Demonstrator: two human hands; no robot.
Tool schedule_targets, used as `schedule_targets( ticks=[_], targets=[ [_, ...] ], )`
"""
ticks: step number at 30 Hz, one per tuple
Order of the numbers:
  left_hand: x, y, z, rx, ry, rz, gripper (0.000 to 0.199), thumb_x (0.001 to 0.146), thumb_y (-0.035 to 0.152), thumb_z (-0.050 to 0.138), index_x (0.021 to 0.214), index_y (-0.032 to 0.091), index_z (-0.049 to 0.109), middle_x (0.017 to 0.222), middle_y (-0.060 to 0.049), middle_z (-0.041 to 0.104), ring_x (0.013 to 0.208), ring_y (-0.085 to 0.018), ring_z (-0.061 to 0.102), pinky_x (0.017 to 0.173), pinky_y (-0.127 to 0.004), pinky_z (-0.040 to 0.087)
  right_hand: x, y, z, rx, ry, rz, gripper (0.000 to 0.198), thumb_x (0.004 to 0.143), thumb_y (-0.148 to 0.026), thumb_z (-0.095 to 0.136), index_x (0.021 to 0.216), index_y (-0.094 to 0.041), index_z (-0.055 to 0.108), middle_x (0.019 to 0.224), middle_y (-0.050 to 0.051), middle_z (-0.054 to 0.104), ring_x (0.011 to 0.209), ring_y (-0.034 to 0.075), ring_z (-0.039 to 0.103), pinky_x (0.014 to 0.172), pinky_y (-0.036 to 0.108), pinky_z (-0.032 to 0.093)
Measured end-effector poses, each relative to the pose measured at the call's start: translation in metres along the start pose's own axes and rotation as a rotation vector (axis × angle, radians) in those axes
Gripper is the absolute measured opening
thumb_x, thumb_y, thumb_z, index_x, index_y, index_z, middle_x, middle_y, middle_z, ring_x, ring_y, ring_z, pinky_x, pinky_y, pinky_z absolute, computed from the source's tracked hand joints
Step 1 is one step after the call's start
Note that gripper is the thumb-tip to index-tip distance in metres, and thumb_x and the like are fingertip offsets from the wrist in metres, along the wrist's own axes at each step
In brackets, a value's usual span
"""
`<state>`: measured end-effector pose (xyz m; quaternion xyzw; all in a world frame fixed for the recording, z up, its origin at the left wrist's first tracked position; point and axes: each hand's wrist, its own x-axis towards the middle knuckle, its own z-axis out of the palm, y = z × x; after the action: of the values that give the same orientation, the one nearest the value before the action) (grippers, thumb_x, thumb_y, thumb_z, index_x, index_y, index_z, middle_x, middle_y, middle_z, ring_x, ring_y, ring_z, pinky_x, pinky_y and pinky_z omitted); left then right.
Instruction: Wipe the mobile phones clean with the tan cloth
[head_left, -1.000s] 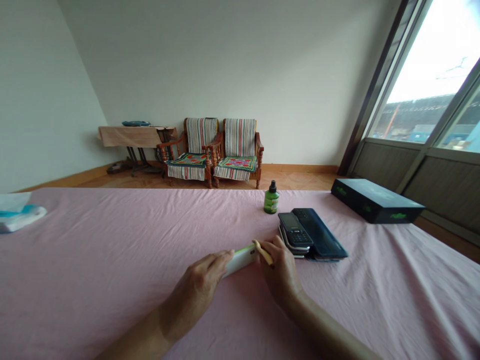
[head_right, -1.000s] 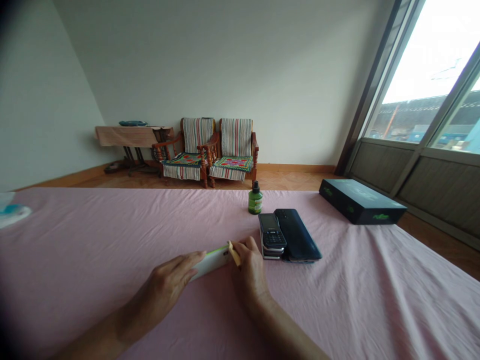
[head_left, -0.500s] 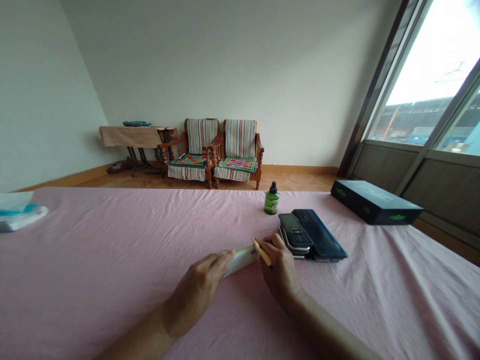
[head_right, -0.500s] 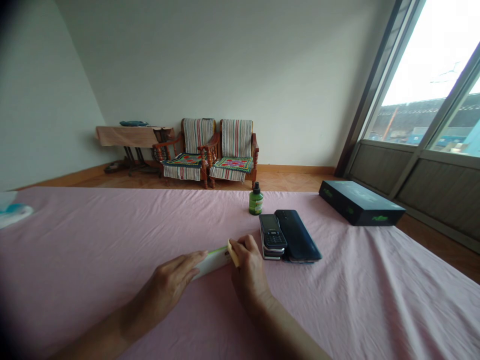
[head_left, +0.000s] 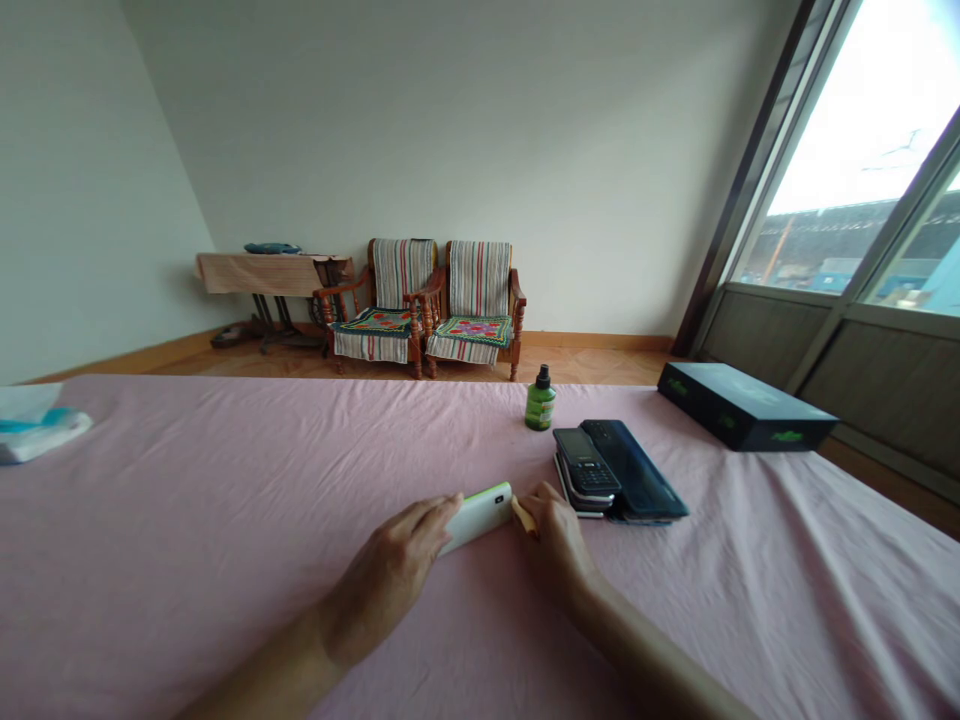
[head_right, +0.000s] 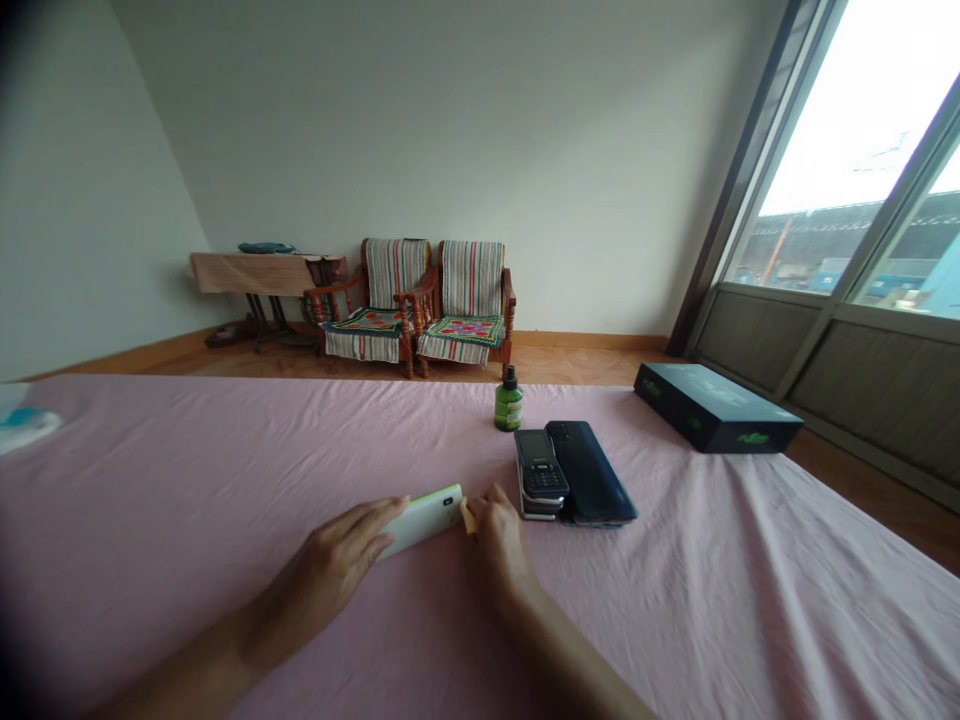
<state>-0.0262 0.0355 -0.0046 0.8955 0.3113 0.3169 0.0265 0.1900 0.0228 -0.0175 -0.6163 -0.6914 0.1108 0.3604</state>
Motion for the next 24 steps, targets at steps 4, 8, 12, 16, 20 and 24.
schedule_targets(
  ticks=[4, 8, 12, 16, 20, 24],
  targets=[
    [-0.0026, -0.0042, -0.0013, 0.048, -0.03, -0.022, 0.062, 0.082, 0.008, 0.063, 0.139, 0.022, 0.04, 0.126, -0.008, 0.06, 0.113, -0.023, 0.06, 0.098, -0.038, 0.052, 0.0007, -0.0012, -0.0004, -0.012, -0.026, 0.013, 0.024, 0.075, 0.004, 0.052, 0.062, -0.013, 0.063, 0.07, 0.002, 0.051, 0.062, 0.011, 0.051, 0.055, 0.02, 0.031],
    [-0.0051, -0.0061, -0.0008, 0.077, -0.065, -0.034, 0.071, 0.078, 0.008, 0.069, 0.14, 0.02, 0.038, 0.129, -0.009, 0.057, 0.116, -0.024, 0.058, 0.1, -0.04, 0.05, -0.0005, -0.0012, -0.0003, -0.02, -0.046, 0.012, 0.024, 0.078, 0.002, 0.051, 0.064, -0.013, 0.064, 0.073, 0.003, 0.052, 0.065, 0.012, 0.052, 0.058, 0.021, 0.032],
    [-0.0047, -0.0046, -0.0014, 0.074, -0.066, -0.047, 0.068, 0.08, 0.007, 0.065, 0.141, 0.021, 0.037, 0.129, -0.009, 0.055, 0.116, -0.024, 0.057, 0.099, -0.039, 0.05, -0.0033, -0.0013, -0.0008, -0.025, -0.063, 0.011, 0.024, 0.081, -0.002, 0.053, 0.063, -0.014, 0.064, 0.074, 0.003, 0.053, 0.066, 0.012, 0.052, 0.059, 0.022, 0.032],
    [-0.003, -0.0022, -0.0027, 0.055, -0.067, -0.07, 0.07, 0.08, 0.005, 0.063, 0.142, 0.022, 0.036, 0.126, -0.009, 0.053, 0.115, -0.024, 0.056, 0.099, -0.038, 0.05, -0.0045, -0.0016, -0.0027, -0.022, -0.07, 0.022, 0.022, 0.081, -0.005, 0.055, 0.064, -0.014, 0.065, 0.075, 0.004, 0.055, 0.066, 0.013, 0.054, 0.058, 0.022, 0.032],
    [-0.0028, -0.0054, -0.0018, 0.03, -0.081, -0.073, 0.069, 0.08, 0.005, 0.064, 0.141, 0.026, 0.039, 0.128, -0.007, 0.051, 0.116, -0.023, 0.055, 0.1, -0.037, 0.049, -0.0034, -0.0018, -0.005, -0.018, -0.078, 0.025, 0.021, 0.081, -0.006, 0.056, 0.066, -0.015, 0.067, 0.074, 0.003, 0.056, 0.066, 0.013, 0.054, 0.057, 0.022, 0.032],
    [-0.0018, -0.0067, -0.0023, -0.006, -0.074, -0.109, 0.061, 0.077, 0.011, 0.07, 0.133, 0.025, 0.05, 0.131, -0.007, 0.049, 0.118, -0.024, 0.054, 0.101, -0.038, 0.047, -0.0031, -0.0028, -0.0062, -0.008, -0.082, 0.025, 0.02, 0.081, -0.007, 0.057, 0.065, -0.014, 0.067, 0.073, 0.003, 0.056, 0.065, 0.013, 0.055, 0.057, 0.022, 0.032]
  ],
)
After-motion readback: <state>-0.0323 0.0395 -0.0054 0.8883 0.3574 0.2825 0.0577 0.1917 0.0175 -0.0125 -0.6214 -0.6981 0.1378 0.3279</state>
